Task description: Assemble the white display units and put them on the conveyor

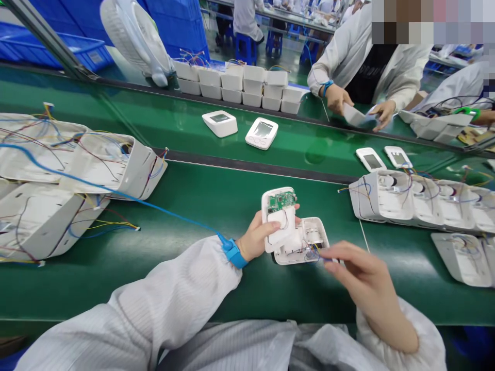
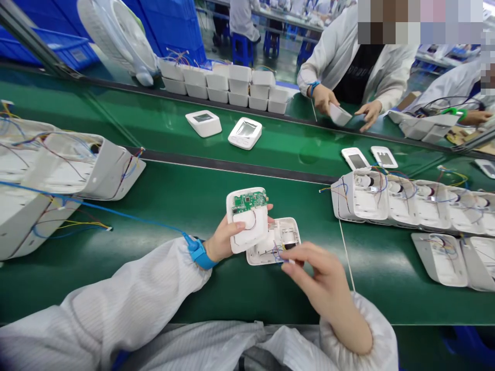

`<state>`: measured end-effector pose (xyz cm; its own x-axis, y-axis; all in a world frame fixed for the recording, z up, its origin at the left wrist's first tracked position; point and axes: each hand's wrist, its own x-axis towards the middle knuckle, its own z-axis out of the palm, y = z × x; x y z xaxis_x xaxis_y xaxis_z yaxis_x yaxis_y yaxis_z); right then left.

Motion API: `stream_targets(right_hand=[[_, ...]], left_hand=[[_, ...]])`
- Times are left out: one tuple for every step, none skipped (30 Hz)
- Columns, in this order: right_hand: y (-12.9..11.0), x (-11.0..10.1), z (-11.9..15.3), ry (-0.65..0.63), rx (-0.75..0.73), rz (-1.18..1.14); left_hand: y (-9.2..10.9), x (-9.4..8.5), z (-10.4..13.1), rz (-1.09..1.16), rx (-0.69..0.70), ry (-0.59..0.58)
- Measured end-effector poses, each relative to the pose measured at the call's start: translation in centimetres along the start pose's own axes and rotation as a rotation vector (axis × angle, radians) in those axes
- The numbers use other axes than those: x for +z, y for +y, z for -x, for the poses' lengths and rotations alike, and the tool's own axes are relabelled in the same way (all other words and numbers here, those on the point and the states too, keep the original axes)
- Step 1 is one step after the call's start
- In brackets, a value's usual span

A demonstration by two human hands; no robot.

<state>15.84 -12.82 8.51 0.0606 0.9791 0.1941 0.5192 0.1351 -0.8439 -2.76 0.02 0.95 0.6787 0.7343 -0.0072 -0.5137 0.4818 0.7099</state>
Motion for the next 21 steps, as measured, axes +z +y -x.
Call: stream_targets(right_hand=[[0.0, 0.1, -1.4, -0.009, -0.007, 0.011], [0.1, 0.1, -2.9, -0.032, -0.032, -0.005], [0.2, 0.2, -4.4, -0.090, -0.042, -0.017], [0.3, 0.4, -5.8, -0.163, -0.017, -0.047], [0.5, 0.6, -6.9, -0.227, 0.011, -0.112], [0.8, 0.8, -7.7, -0.280, 0.050, -0.185], [1.1, 1.2, -8.3, -0.318, 0.093, -0.275], [1.3, 1.5, -8.5, -0.345, 0.134, -0.372], [1.6, 1.9, -8.4, -0.364, 0.174, -0.461], [1.9, 2.3, -8.2, -0.367, 0.206, -0.535], [2.2, 2.6, -8.0, -0.359, 0.230, -0.582], [2.4, 2.9, -7.7, -0.340, 0.243, -0.596], [2.6, 3.1, -7.4, -0.307, 0.245, -0.575], [2.7, 3.2, -7.3, -0.262, 0.241, -0.524], [2.8, 3.4, -7.2, -0.206, 0.234, -0.450], [3.0, 3.5, -7.2, -0.136, 0.221, -0.361], [3.1, 3.6, -7.2, -0.054, 0.200, -0.257], [3.3, 3.7, -7.2, 0.035, 0.170, -0.142], [3.5, 3.8, -7.3, 0.113, 0.126, -0.021], [3.7, 3.9, -7.3, 0.166, 0.067, 0.098], [3.9, 4.0, -7.3, 0.194, -0.001, 0.209]], left_hand=[[-0.1, 0.1, 0.1, -0.003, -0.020, -0.025], [-0.2, 0.1, 0.2, -0.009, -0.025, -0.037], [-0.2, 0.1, 0.3, -0.016, -0.019, -0.040], [-0.3, 0.0, 0.3, -0.020, -0.005, -0.037], [-0.3, -0.1, 0.3, -0.022, 0.018, -0.029], [-0.3, -0.3, 0.2, -0.019, 0.044, -0.018], [-0.3, -0.4, 0.1, -0.012, 0.060, -0.010], [-0.3, -0.5, 0.1, 0.000, 0.059, -0.009], [-0.3, -0.6, 0.0, 0.013, 0.046, -0.014], [-0.3, -0.7, 0.0, 0.020, 0.031, -0.018], [-0.2, -0.7, 0.0, 0.023, 0.022, -0.019], [-0.2, -0.6, 0.0, 0.023, 0.018, -0.018], [-0.1, -0.5, 0.1, 0.020, 0.021, -0.015], [0.0, -0.5, 0.2, 0.015, 0.030, -0.005], [0.0, -0.4, 0.2, 0.004, 0.037, 0.007], [0.1, -0.3, 0.3, -0.009, 0.040, 0.016], [0.1, -0.2, 0.4, -0.023, 0.037, 0.021], [0.2, -0.2, 0.5, -0.038, 0.035, 0.026], [0.2, -0.2, 0.6, -0.049, 0.035, 0.026], [0.2, -0.1, 0.7, -0.054, 0.034, 0.023], [0.3, -0.1, 0.7, -0.055, 0.033, 0.020]])
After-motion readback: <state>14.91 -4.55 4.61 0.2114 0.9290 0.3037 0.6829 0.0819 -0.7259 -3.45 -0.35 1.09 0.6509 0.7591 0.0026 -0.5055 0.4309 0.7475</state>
